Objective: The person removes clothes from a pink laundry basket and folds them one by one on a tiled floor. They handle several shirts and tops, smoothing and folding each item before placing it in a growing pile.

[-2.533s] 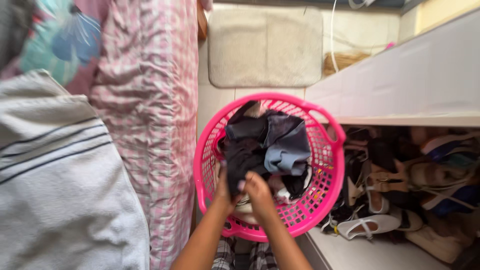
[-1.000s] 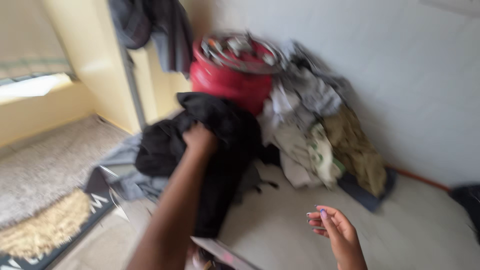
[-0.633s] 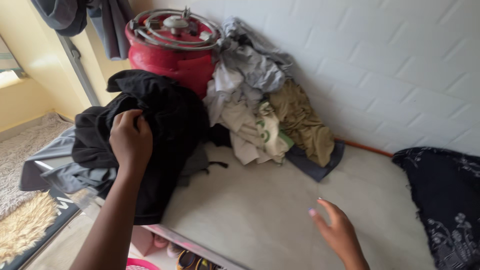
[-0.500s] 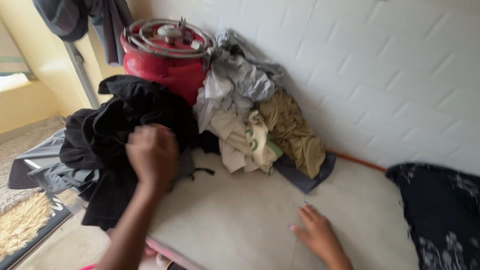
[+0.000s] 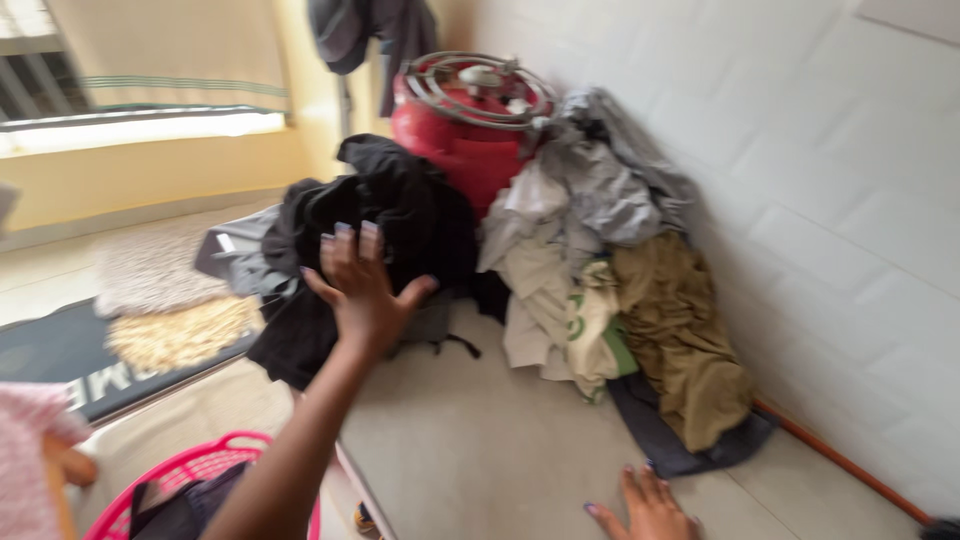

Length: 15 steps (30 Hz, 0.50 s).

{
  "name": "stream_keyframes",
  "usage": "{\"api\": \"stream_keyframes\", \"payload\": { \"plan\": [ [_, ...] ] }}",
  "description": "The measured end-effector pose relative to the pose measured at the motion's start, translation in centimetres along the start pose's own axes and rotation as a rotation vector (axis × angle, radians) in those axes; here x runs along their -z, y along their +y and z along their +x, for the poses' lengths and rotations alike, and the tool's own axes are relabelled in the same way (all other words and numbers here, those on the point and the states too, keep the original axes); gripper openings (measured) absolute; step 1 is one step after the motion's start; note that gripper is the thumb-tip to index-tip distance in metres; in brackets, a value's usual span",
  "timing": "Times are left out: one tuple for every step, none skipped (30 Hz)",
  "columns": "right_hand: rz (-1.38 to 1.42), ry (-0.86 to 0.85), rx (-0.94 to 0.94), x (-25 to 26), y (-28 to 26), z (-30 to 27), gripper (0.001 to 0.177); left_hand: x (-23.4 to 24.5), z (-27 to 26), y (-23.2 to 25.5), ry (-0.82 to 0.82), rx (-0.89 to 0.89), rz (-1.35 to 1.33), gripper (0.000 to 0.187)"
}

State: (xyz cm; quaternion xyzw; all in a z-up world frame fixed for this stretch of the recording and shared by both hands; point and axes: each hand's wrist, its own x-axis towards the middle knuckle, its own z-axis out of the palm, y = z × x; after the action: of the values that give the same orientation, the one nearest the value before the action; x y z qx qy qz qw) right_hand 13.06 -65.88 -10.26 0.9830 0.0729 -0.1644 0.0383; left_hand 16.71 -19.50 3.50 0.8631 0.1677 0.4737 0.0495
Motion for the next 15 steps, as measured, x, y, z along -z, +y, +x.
{"api": "stream_keyframes", "payload": {
  "plan": [
    [0.021, 0.014, 0.019, 0.4, -0.4, 0.4, 0.096, 0.5, 0.8, -2.3, 0.000, 0.084, -0.032, 0.119],
    [0.063, 0.023, 0.041, 1.2, -1.0, 0.4, 0.094, 1.0, 1.6, -4.1, -0.033, 0.164, -0.109, 0.118],
    [0.106, 0.032, 0.064, 2.6, -1.9, 0.1, 0.092, 1.6, 2.5, -5.9, -0.064, 0.244, -0.186, 0.117],
    [0.147, 0.042, 0.086, 4.5, -3.0, -0.3, 0.090, 1.8, 3.3, -7.4, -0.093, 0.325, -0.266, 0.116],
    [0.226, 0.099, 0.130, 6.6, -4.7, -0.9, 0.085, 1.8, 4.2, -8.5, -0.126, 0.407, -0.327, 0.116],
    [0.306, 0.152, 0.174, 8.4, -7.4, -1.5, 0.083, 1.8, 5.0, -10.0, -0.161, 0.488, -0.388, 0.115],
    [0.456, 0.230, 0.311, 10.4, -10.2, -1.9, 0.085, 1.7, 5.7, -11.4, -0.197, 0.569, -0.450, 0.115],
    [0.612, 0.305, 0.439, 12.3, -13.2, -2.2, 0.089, 1.2, 6.3, -12.6, -0.242, 0.582, -0.433, 0.113],
    [0.738, 0.246, 0.494, 14.6, -16.4, -1.2, 0.094, 0.4, 7.0, -13.8, -0.287, 0.594, -0.417, 0.112],
    [0.865, 0.181, 0.541, 16.3, -19.0, -0.6, 0.101, -0.7, 7.3, -14.8, -0.342, 0.607, -0.401, 0.111],
    [1.012, 0.200, 0.582, 17.4, -21.9, 0.3, 0.105, -1.7, 7.2, -16.0, -0.378, 0.612, -0.397, 0.109],
    [1.161, 0.237, 0.628, 19.0, -25.0, 2.1, 0.109, -3.0, 7.8, -17.1, -0.402, 0.608, -0.398, 0.108],
    [1.209, 0.324, 0.657, 20.3, -27.7, 4.0, 0.110, -4.4, 8.7, -18.3, -0.426, 0.603, -0.399, 0.106],
    [1.247, 0.392, 0.675, 20.6, -29.9, 5.7, 0.111, -5.9, 8.3, -19.4, -0.452, 0.583, -0.384, 0.103],
    [1.284, 0.462, 0.693, 20.5, -32.0, 7.3, 0.113, -7.5, 7.8, -20.3, -0.477, 0.563, -0.370, 0.100]
  ]
}}
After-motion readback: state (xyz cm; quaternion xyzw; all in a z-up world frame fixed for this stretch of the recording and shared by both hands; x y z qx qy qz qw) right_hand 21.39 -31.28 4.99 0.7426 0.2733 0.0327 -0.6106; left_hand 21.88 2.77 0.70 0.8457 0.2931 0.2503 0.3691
